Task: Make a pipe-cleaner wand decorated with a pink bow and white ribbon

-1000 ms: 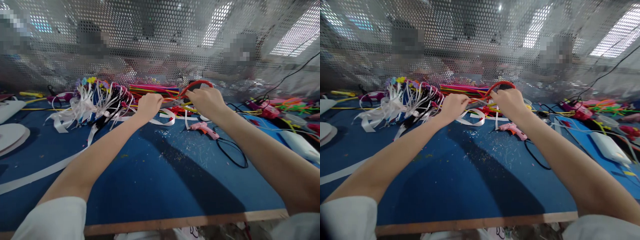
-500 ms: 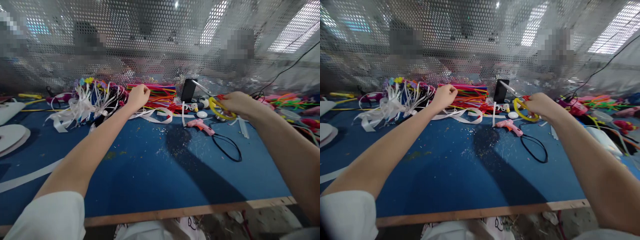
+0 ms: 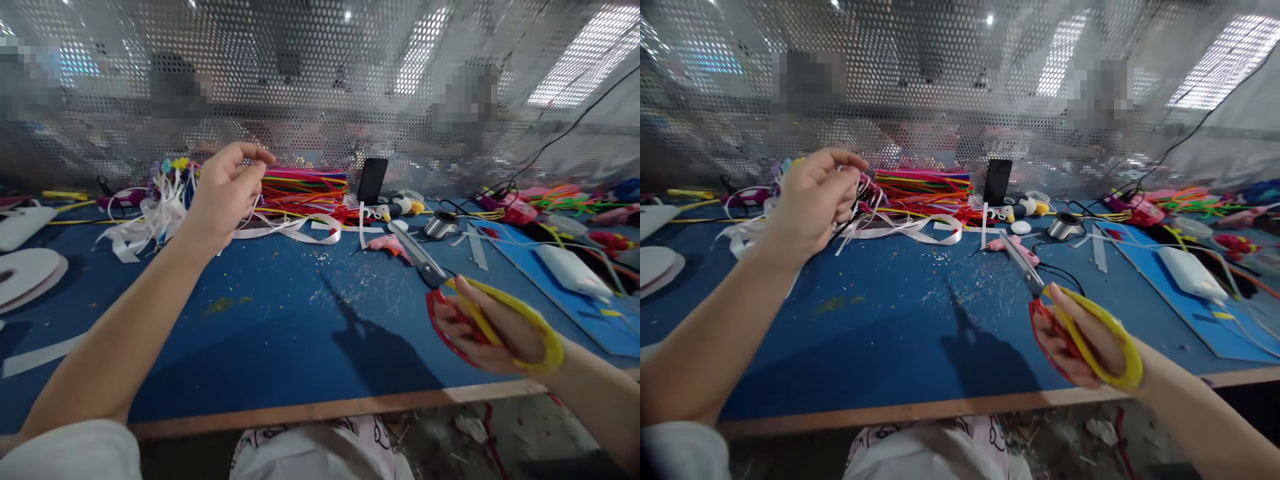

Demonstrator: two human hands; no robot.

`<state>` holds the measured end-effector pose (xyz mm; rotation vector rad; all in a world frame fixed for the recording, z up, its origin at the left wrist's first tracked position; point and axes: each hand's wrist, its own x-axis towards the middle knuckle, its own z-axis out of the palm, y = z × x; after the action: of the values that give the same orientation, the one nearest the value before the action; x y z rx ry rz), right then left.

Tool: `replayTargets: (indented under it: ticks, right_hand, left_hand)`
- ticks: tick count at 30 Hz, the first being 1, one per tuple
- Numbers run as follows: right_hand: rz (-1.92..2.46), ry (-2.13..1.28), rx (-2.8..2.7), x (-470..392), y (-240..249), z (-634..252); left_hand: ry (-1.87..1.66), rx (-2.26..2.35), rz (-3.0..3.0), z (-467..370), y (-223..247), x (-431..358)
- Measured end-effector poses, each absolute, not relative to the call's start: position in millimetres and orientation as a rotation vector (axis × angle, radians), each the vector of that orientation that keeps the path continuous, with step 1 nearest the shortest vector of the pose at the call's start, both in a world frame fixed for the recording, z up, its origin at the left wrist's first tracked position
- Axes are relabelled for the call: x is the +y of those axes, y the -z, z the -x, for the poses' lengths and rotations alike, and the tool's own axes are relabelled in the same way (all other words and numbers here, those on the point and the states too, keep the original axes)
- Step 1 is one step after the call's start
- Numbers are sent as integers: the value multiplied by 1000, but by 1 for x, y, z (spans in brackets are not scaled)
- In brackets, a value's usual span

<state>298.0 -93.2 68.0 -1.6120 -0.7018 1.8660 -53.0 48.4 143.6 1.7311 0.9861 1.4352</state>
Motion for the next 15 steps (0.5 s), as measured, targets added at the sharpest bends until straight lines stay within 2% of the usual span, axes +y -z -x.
replayTargets:
  ticks: [6,15]
  right_hand:
    - [1545,-2227,-744,-113,-67,-286]
    - [1581,-2168,-719,-82,-70,-262]
  left_hand:
    - [-1418,941,-1646,60,-129,46]
    - [-1384,1036,-1586,64,-135,42]
